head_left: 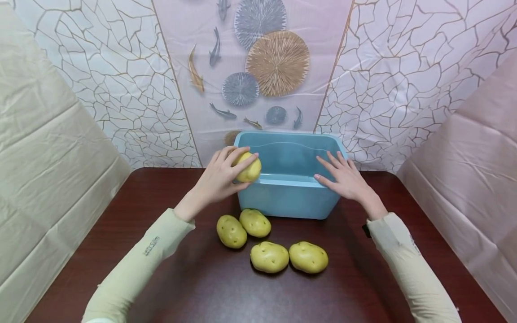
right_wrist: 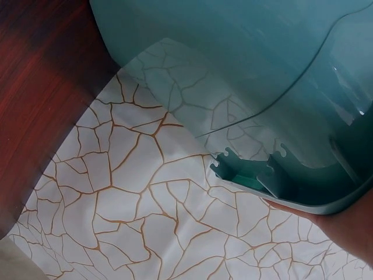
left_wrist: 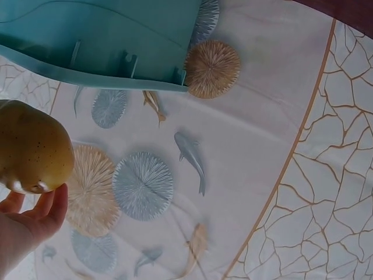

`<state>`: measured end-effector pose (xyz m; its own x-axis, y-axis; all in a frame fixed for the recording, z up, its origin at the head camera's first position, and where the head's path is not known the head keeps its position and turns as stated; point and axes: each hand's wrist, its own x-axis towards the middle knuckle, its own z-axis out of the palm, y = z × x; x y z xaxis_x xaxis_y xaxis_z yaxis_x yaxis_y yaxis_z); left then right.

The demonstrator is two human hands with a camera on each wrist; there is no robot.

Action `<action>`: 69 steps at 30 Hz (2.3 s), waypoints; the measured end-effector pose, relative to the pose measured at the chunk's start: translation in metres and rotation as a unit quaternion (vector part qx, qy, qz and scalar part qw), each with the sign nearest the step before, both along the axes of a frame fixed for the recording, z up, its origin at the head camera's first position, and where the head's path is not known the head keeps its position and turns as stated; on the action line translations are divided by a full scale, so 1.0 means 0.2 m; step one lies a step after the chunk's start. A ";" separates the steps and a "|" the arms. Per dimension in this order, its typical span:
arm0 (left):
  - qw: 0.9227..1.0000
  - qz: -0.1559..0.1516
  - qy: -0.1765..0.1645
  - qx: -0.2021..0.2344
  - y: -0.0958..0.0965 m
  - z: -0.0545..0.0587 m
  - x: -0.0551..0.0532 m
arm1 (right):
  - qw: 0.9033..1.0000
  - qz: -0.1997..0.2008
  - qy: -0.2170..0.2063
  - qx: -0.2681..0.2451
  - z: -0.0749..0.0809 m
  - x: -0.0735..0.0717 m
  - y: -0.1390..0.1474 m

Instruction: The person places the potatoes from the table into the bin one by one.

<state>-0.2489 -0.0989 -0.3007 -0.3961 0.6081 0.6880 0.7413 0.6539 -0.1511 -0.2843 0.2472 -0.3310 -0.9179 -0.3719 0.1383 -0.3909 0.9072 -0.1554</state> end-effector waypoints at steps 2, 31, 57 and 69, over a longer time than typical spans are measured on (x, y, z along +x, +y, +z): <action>1.000 0.001 0.002 -0.002 0.01 0.01 -0.01 | 1.000 0.000 0.001 0.001 0.00 0.00 0.00; 0.999 0.025 -0.004 -0.035 0.13 0.09 -0.14 | 1.000 -0.001 0.002 0.000 0.00 0.01 0.00; 0.994 0.041 -0.075 -0.062 0.22 0.13 -0.23 | 1.000 -0.002 0.000 -0.006 0.00 0.01 0.00; 0.991 0.061 -0.074 -0.096 0.26 0.17 -0.27 | 1.000 -0.002 0.001 -0.006 0.00 0.01 0.00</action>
